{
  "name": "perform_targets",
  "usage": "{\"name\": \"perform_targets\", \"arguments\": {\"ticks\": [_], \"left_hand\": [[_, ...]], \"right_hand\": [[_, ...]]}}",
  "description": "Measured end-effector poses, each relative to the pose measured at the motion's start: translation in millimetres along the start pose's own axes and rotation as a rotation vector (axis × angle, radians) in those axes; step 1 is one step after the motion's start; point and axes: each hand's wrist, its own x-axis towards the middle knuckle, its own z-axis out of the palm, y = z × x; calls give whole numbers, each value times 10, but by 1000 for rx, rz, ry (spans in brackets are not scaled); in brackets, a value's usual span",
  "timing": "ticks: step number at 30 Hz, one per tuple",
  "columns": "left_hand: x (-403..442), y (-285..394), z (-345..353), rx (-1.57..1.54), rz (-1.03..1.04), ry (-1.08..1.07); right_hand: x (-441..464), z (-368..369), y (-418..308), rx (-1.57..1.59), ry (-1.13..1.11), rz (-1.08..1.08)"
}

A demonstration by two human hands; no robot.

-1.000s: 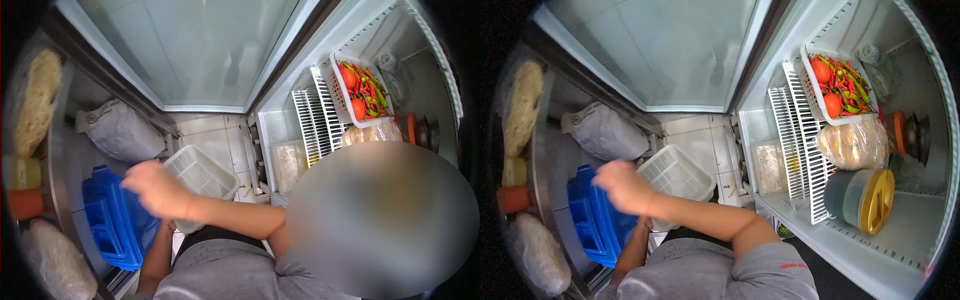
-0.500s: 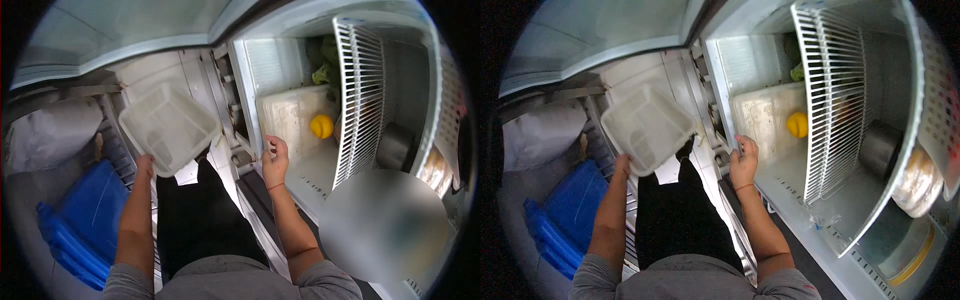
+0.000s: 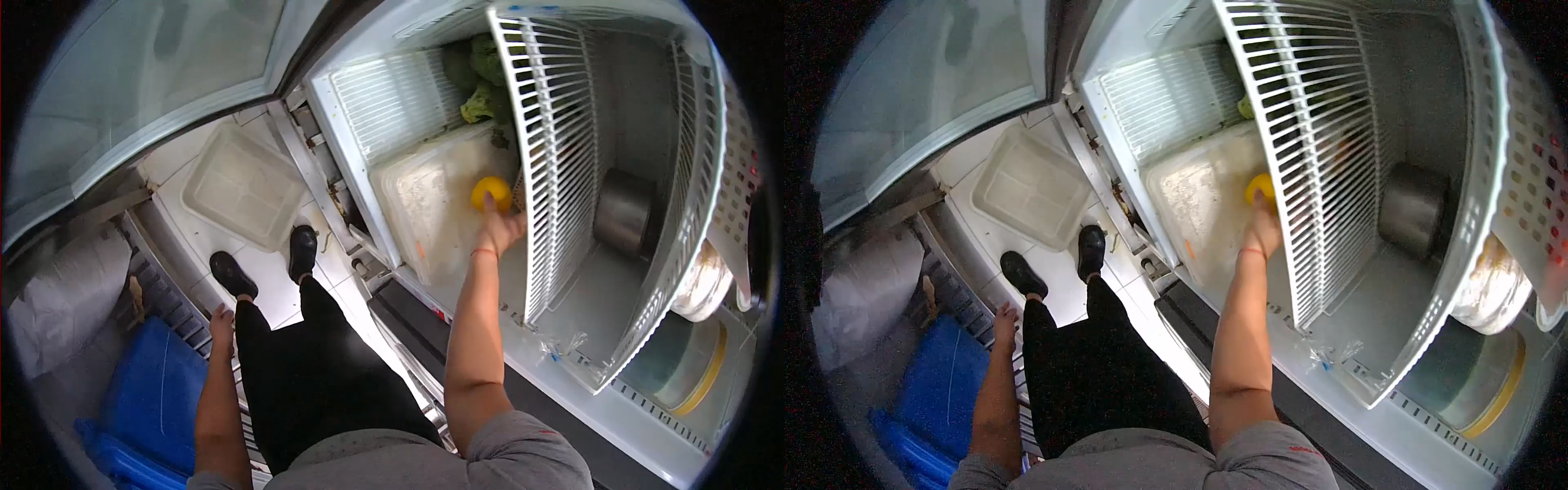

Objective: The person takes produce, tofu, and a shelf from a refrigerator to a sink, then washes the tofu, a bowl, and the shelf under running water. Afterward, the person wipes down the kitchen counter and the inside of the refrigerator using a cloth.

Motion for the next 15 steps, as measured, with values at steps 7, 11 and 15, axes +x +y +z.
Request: {"name": "perform_targets", "arguments": {"ticks": [7,11,15], "left_hand": [[-1112,2093,1201,-193,505,-495],[-1816,3232,1918,-498,425,-803],[-1546,3499,1886,-503,348,-978]], "right_hand": [[-136,206,195,173,-169,-86],[-350,59,129,183,-471,-31],[382,-133,9,984,-116,407]]}}
